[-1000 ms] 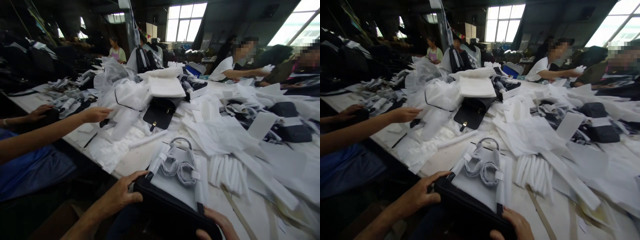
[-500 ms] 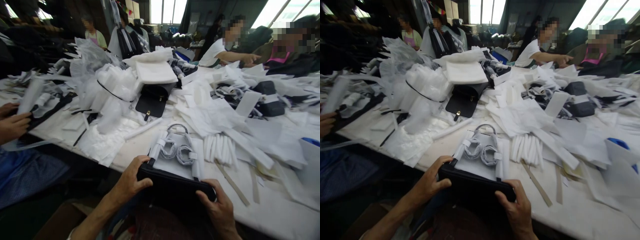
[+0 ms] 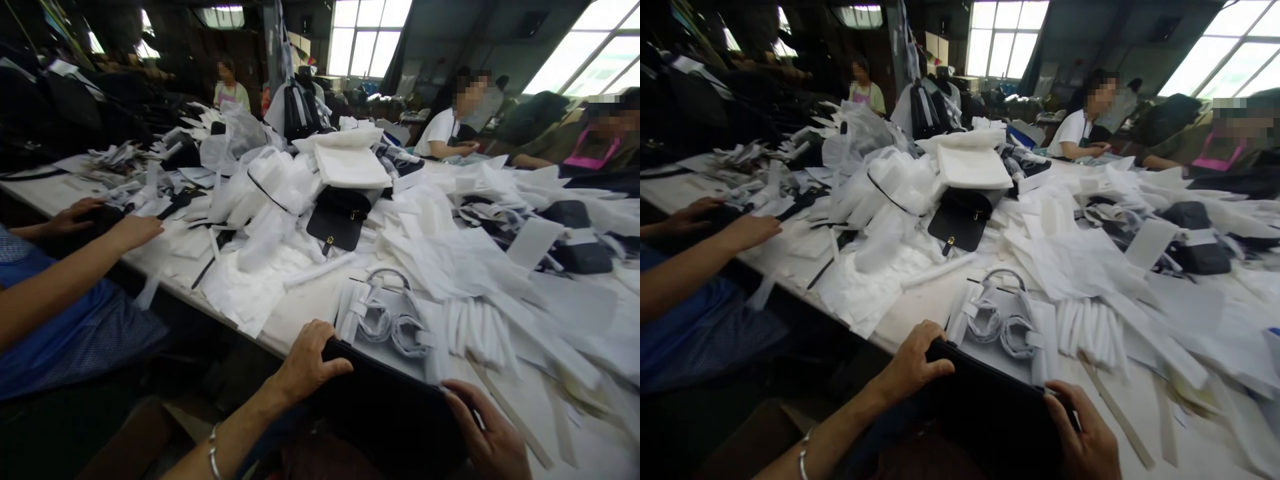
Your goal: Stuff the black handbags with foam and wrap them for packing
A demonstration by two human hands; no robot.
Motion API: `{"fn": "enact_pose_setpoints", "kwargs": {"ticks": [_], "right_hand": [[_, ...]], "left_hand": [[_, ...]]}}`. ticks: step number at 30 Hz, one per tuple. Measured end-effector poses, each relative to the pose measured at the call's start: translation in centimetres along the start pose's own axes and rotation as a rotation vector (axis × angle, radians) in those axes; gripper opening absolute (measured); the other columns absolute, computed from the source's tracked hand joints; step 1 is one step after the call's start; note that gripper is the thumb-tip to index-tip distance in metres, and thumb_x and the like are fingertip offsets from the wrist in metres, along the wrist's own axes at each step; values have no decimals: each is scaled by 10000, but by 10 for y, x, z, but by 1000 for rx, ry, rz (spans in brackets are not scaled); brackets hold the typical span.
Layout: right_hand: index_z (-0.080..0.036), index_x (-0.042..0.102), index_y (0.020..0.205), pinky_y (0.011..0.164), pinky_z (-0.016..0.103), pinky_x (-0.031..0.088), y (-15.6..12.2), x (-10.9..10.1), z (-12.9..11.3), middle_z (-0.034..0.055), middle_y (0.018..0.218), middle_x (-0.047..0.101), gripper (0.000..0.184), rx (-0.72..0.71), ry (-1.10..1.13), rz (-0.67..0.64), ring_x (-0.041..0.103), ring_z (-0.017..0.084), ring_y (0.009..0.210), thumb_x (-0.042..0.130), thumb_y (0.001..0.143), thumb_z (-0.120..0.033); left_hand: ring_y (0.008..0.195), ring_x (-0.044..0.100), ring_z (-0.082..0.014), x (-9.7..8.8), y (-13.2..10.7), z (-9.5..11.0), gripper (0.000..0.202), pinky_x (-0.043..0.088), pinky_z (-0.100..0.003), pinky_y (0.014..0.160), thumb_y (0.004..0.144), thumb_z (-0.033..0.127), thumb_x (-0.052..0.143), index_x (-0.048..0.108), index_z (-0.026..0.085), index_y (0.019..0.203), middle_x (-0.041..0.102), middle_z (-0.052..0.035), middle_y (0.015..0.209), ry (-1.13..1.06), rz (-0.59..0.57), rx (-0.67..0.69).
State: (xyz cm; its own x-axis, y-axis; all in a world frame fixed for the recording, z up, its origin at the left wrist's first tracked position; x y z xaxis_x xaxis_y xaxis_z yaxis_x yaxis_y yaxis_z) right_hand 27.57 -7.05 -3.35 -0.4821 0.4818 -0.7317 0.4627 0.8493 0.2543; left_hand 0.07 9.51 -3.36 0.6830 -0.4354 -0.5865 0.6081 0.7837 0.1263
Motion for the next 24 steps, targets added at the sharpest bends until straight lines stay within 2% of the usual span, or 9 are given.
{"fn": "enact_pose_setpoints", "kwargs": {"ticks": [3, 6, 9, 13, 16, 18, 20, 22, 24], "right_hand": [[-243, 713, 835, 713, 257, 572, 2, 0, -2, 12, 823, 735, 386, -45, 5, 52, 709, 212, 751, 587, 833, -607], [-254, 710, 853, 714, 241, 572, 3, 3, -5, -3, 830, 739, 359, -85, -9, 79, 716, 204, 755, 589, 846, -591], [-261, 713, 888, 677, 237, 572, 8, 3, -6, -14, 839, 748, 369, -101, -49, 99, 723, 203, 750, 589, 846, -606], [-248, 710, 898, 670, 272, 568, 27, -2, 0, 1, 852, 749, 437, -88, -67, 154, 718, 214, 744, 556, 850, -654], [-241, 707, 903, 719, 284, 562, 38, -1, 1, 9, 868, 746, 423, -140, -53, 152, 715, 214, 778, 545, 871, -630], [-239, 707, 893, 706, 274, 561, 38, 1, -1, 9, 868, 748, 388, -174, -44, 135, 717, 212, 797, 552, 884, -595], [-237, 705, 885, 687, 268, 560, 36, 1, -3, 11, 872, 748, 374, -182, -23, 126, 718, 215, 816, 553, 889, -578], [-236, 703, 899, 713, 277, 558, 33, -1, -4, 17, 894, 743, 377, -140, 7, 119, 712, 223, 847, 544, 895, -579], [-240, 701, 925, 759, 289, 555, 32, -2, -5, 21, 927, 735, 382, -95, 39, 92, 704, 228, 885, 534, 900, -584]], "left_hand": [[894, 524, -243, 5, 4, -13, 551, 408, -375, 828, 787, 735, 542, 558, 188, 852, 575, -53, 896, 24, 35, -80], [896, 526, -246, 9, 8, -20, 510, 412, -378, 822, 766, 690, 611, 557, 193, 865, 578, -52, 910, 11, 16, -147], [929, 537, -241, 10, 14, -17, 423, 416, -367, 839, 758, 566, 693, 559, 208, 938, 598, -36, 940, -28, 23, -179], [974, 554, -237, 8, 27, -9, 363, 419, -367, 891, 788, 483, 674, 566, 207, 998, 614, -41, 985, -76, 81, -178], [951, 581, -231, 2, 38, 1, 435, 444, -352, 876, 795, 537, 642, 586, 201, 1066, 621, -44, 983, -150, -21, -104], [879, 605, -210, -11, 48, 8, 436, 470, -330, 826, 874, 552, 520, 580, 200, 1125, 634, -35, 929, -223, -106, -41], [874, 617, -197, -42, 66, 6, 404, 480, -320, 831, 956, 499, 382, 566, 197, 1152, 648, -40, 934, -184, -17, -2], [1010, 603, -211, -73, 89, -7, 325, 459, -337, 926, 963, 432, 425, 568, 202, 1143, 648, -64, 1080, 98, 138, -28], [1098, 573, -243, -78, 114, -25, 289, 433, -371, 988, 924, 357, 523, 563, 187, 1155, 630, -96, 1166, 466, 135, -96]]}}
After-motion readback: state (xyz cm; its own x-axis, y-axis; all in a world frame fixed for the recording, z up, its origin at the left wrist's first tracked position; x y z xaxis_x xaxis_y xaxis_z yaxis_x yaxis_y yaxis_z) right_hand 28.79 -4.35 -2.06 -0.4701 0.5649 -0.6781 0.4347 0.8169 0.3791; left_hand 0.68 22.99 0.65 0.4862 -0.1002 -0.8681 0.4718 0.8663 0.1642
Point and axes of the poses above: each hand's wrist, its own y-axis towards the middle knuckle, its own x-axis out of the palm, z = x × y, the point moved 10 cm from there along y, towards the middle knuckle
